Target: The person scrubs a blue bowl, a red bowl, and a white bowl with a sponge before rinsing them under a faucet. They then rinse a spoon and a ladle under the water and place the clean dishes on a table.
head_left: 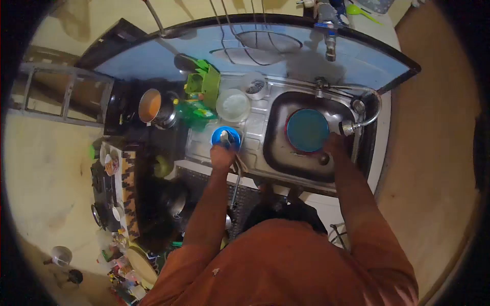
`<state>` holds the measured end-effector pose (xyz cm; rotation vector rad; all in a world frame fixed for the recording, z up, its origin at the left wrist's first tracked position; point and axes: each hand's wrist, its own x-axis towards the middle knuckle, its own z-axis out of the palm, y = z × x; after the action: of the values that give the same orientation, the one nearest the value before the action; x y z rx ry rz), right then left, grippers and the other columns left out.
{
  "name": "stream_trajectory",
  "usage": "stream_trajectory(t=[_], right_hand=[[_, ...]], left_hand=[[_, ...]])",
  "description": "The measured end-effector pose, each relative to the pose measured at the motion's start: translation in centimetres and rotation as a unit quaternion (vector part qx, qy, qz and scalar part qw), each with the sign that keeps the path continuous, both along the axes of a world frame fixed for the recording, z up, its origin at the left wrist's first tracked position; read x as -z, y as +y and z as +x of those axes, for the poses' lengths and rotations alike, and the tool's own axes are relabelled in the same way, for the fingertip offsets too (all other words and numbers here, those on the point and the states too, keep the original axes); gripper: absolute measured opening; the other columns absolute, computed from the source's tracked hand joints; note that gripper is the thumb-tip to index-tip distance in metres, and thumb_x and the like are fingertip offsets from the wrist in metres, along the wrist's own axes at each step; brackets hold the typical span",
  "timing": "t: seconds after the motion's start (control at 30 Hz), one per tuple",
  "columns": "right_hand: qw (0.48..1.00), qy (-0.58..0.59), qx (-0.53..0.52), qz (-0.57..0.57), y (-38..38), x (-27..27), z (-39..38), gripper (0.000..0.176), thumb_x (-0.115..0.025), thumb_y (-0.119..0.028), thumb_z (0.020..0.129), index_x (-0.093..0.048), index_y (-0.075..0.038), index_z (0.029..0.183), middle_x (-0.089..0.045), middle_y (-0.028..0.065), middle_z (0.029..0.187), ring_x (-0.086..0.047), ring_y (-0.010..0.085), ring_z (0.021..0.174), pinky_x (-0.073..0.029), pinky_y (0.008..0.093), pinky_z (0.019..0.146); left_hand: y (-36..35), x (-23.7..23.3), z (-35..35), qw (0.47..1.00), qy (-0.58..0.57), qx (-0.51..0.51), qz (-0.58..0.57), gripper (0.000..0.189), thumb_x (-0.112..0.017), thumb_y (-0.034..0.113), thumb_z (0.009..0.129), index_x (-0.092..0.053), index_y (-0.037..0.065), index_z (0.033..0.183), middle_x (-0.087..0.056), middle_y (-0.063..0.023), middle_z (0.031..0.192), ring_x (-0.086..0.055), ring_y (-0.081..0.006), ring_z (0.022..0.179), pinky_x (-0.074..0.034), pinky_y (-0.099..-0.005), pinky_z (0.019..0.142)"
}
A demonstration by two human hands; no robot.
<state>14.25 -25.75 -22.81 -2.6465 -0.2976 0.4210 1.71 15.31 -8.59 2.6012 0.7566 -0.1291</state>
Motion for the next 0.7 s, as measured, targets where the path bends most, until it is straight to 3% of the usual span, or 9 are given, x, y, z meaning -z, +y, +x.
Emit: stream_trajectory(t=[0.1,0.2,0.3,0.33,0.4,0.47,0.5,0.57,0.7], right_hand=[[0.922,0.083,-0.212,-0.313,1.1,1.2,1.1,0.025,-0.06,-0.026,0.074,-0.068,-0.006,0.085,-0.066,0.0179,0.09,-0.065,0.0303,0.086,-0.052,0.0402,0.073],[0.991,0.083,-0.048,-0.099,-0.1,7.2,1.1,0.023,-0.055,-0.025,0.077,-0.069,-0.008,0.083,-0.067,0.0156,0.087,-0.066,0.0287,0.084,-0.052,0.0387,0.07],[0.926,0.097,-0.231,-0.282,1.4,2.2,1.1,0.024,-0.055,-0.026,0.077,-0.069,-0.008,0.083,-0.067,0.0154,0.087,-0.066,0.0286,0.084,-0.053,0.0389,0.068],[0.977,0.076,-0.123,-0.155,1.3,2.9,0.3,0.023,-0.057,-0.026,0.076,-0.067,-0.006,0.081,-0.066,0.0146,0.087,-0.065,0.0282,0.079,-0.052,0.0381,0.068],[0.999,0.046,-0.008,-0.028,1.2,0.8,0.1,0.024,-0.059,-0.027,0.076,-0.066,-0.005,0.079,-0.065,0.0138,0.087,-0.064,0.0278,0.075,-0.052,0.0372,0.067],[0.927,0.062,-0.233,-0.287,3.9,-8.1,0.5,0.029,-0.058,-0.031,0.074,-0.068,-0.007,0.086,-0.067,0.0134,0.091,-0.065,0.0279,0.084,-0.053,0.0361,0.068],[0.927,0.059,-0.23,-0.291,4.6,-9.5,-0.1,0.029,-0.058,-0.031,0.074,-0.068,-0.007,0.086,-0.067,0.0134,0.091,-0.065,0.0279,0.084,-0.053,0.0361,0.068],[0.987,0.047,0.083,-0.128,5.0,-10.8,-1.7,0.025,-0.057,-0.027,0.075,-0.069,-0.007,0.083,-0.066,0.0134,0.093,-0.065,0.0281,0.086,-0.053,0.0359,0.069],[0.994,-0.022,0.061,-0.089,4.8,-5.5,-1.4,0.022,-0.056,-0.023,0.075,-0.069,-0.007,0.082,-0.067,0.0141,0.092,-0.066,0.028,0.086,-0.053,0.0374,0.07]], left_hand=[[-0.8,-0.2,-0.3,0.992,-0.111,0.015,0.064,0.036,-0.064,0.033,0.076,-0.066,0.001,0.09,-0.064,-0.022,0.09,-0.061,-0.0362,0.087,-0.047,-0.0442,0.077],[-3.7,1.0,-0.3,0.987,-0.138,0.05,-0.068,0.035,-0.065,0.031,0.076,-0.066,0.001,0.093,-0.063,-0.0225,0.093,-0.06,-0.035,0.092,-0.046,-0.0431,0.081],[-9.6,0.2,0.0,0.975,-0.091,0.041,-0.198,0.036,-0.065,0.031,0.076,-0.066,0.001,0.096,-0.064,-0.0224,0.091,-0.061,-0.0341,0.089,-0.047,-0.0419,0.082],[-11.2,0.6,0.1,0.958,-0.075,0.012,-0.277,0.037,-0.064,0.032,0.076,-0.066,0.002,0.098,-0.064,-0.022,0.09,-0.062,-0.0338,0.086,-0.048,-0.0418,0.081],[-13.0,2.4,0.3,0.955,-0.009,0.095,-0.281,0.035,-0.063,0.033,0.077,-0.067,0.004,0.097,-0.065,-0.0206,0.089,-0.063,-0.0331,0.083,-0.049,-0.0416,0.078],[-14.1,7.4,0.3,0.942,0.053,0.178,-0.279,0.033,-0.061,0.033,0.078,-0.067,0.006,0.097,-0.065,-0.0191,0.088,-0.064,-0.0325,0.08,-0.05,-0.0413,0.076],[-14.3,11.1,-0.3,0.925,0.044,0.293,-0.24,0.032,-0.059,0.033,0.08,-0.067,0.006,0.096,-0.066,-0.0174,0.087,-0.064,-0.0321,0.078,-0.05,-0.0406,0.074],[-15.5,12.9,-0.9,0.891,0.032,0.407,-0.198,0.031,-0.057,0.033,0.082,-0.067,0.007,0.096,-0.066,-0.0156,0.086,-0.064,-0.0317,0.077,-0.051,-0.0399,0.072],[-17.8,9.7,-0.9,0.856,-0.027,0.487,-0.171,0.026,-0.058,0.024,0.077,-0.066,0.004,0.091,-0.065,-0.0165,0.085,-0.064,-0.0328,0.076,-0.052,-0.0402,0.071]])
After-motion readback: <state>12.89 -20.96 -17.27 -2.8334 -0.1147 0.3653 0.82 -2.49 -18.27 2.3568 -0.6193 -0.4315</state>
